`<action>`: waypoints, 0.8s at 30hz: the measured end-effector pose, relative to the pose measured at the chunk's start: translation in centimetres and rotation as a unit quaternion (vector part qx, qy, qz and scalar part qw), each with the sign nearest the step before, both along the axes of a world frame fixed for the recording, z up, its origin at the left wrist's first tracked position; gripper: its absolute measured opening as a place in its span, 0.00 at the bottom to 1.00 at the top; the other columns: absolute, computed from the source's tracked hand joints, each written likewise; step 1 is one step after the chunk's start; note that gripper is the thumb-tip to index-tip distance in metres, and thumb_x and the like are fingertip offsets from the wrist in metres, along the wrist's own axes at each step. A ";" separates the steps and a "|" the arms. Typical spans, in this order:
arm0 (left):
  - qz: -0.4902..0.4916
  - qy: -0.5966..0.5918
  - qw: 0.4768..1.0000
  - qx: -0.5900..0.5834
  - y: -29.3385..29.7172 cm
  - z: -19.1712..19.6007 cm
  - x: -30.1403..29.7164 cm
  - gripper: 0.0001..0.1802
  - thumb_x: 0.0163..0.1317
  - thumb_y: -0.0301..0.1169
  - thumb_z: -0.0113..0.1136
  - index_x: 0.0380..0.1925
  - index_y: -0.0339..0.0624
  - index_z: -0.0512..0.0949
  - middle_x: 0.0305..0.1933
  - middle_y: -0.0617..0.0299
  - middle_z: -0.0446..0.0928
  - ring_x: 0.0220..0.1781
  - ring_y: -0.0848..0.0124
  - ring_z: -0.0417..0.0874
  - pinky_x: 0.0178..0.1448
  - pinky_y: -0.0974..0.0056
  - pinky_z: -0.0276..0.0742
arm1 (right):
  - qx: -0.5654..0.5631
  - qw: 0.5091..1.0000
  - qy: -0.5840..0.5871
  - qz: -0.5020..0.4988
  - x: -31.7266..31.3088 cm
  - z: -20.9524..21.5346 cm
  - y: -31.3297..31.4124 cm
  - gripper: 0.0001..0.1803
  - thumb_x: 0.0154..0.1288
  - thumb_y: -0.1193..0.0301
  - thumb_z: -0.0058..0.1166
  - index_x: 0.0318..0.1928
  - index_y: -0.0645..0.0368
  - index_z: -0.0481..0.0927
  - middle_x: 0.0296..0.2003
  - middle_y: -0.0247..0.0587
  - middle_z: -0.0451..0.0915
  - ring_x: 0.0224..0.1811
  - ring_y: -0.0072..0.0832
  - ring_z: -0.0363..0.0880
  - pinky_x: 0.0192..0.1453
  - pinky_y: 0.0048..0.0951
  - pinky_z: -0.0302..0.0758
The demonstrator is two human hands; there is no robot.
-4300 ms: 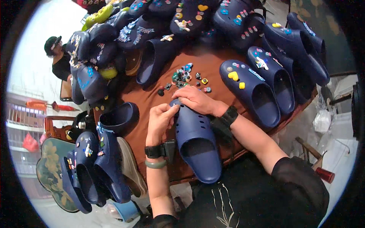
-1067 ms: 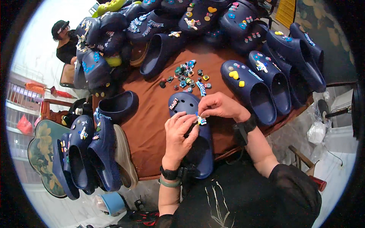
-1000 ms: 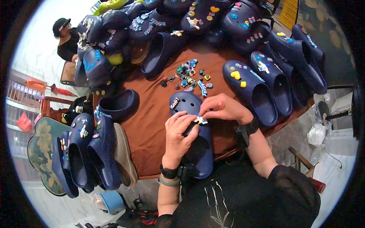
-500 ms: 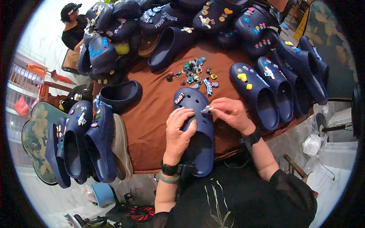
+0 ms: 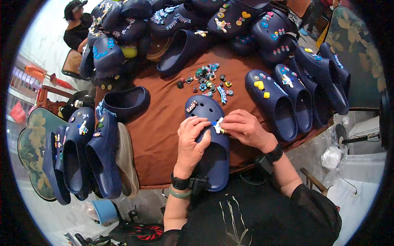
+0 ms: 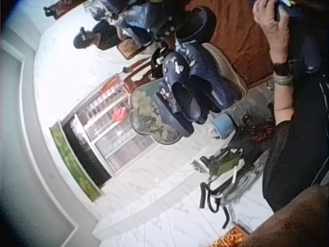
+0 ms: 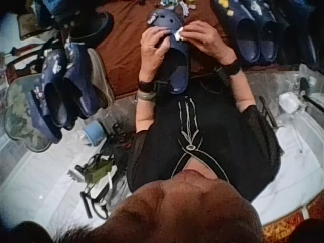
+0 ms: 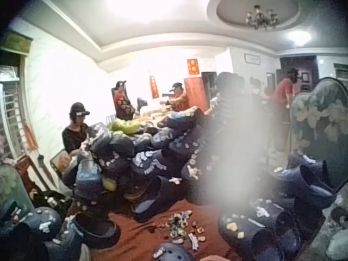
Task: The person is applying small decorative charms (Jibbitz) to the holes of blue foam clogs (Croc-style shoes).
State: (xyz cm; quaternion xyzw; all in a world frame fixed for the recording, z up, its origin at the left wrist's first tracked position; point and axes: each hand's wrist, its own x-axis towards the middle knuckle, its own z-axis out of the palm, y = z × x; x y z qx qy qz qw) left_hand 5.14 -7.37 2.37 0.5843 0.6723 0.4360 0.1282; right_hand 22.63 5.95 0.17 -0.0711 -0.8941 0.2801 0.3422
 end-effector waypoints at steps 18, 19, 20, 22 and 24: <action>-0.028 0.013 1.000 -0.004 0.2 0.1 0.0 0.14 0.52 0.34 0.65 0.39 0.45 0.82 0.48 0.65 0.81 0.58 0.62 0.72 0.65 0.56 0.58 | -0.185 0.982 -0.050 0.000 -0.7 1.3 -0.1 0.10 0.57 0.68 0.63 0.38 0.58 0.83 0.40 0.44 0.81 0.45 0.40 0.80 0.50 0.34 0.77; -0.026 0.008 1.000 -0.001 0.2 0.0 0.0 0.14 0.51 0.34 0.66 0.39 0.45 0.82 0.48 0.65 0.81 0.58 0.62 0.73 0.65 0.56 0.58 | -0.162 0.986 -0.042 0.011 -0.8 1.4 0.1 0.09 0.57 0.68 0.63 0.37 0.58 0.83 0.39 0.44 0.81 0.45 0.39 0.80 0.50 0.34 0.77; -0.026 0.010 1.000 0.000 0.1 0.1 0.0 0.14 0.51 0.34 0.66 0.39 0.45 0.82 0.48 0.65 0.81 0.58 0.62 0.73 0.65 0.56 0.58 | -0.162 0.986 -0.040 0.011 -0.7 1.4 0.4 0.09 0.57 0.68 0.63 0.37 0.58 0.83 0.39 0.44 0.81 0.45 0.39 0.80 0.50 0.34 0.77; -0.013 -0.017 1.000 -0.004 0.1 0.3 0.1 0.14 0.51 0.33 0.66 0.40 0.44 0.81 0.47 0.64 0.81 0.57 0.62 0.73 0.65 0.58 0.59 | -0.111 0.991 -0.040 0.062 -0.8 1.7 1.5 0.08 0.59 0.68 0.61 0.36 0.58 0.83 0.38 0.45 0.81 0.41 0.38 0.81 0.46 0.34 0.77; 0.006 -0.021 1.000 0.007 0.3 -0.2 0.3 0.15 0.52 0.33 0.66 0.41 0.43 0.81 0.47 0.63 0.81 0.57 0.62 0.74 0.64 0.58 0.59 | -0.166 0.983 -0.067 0.038 -1.5 1.8 2.6 0.08 0.60 0.67 0.59 0.36 0.58 0.83 0.37 0.46 0.81 0.39 0.40 0.81 0.43 0.36 0.77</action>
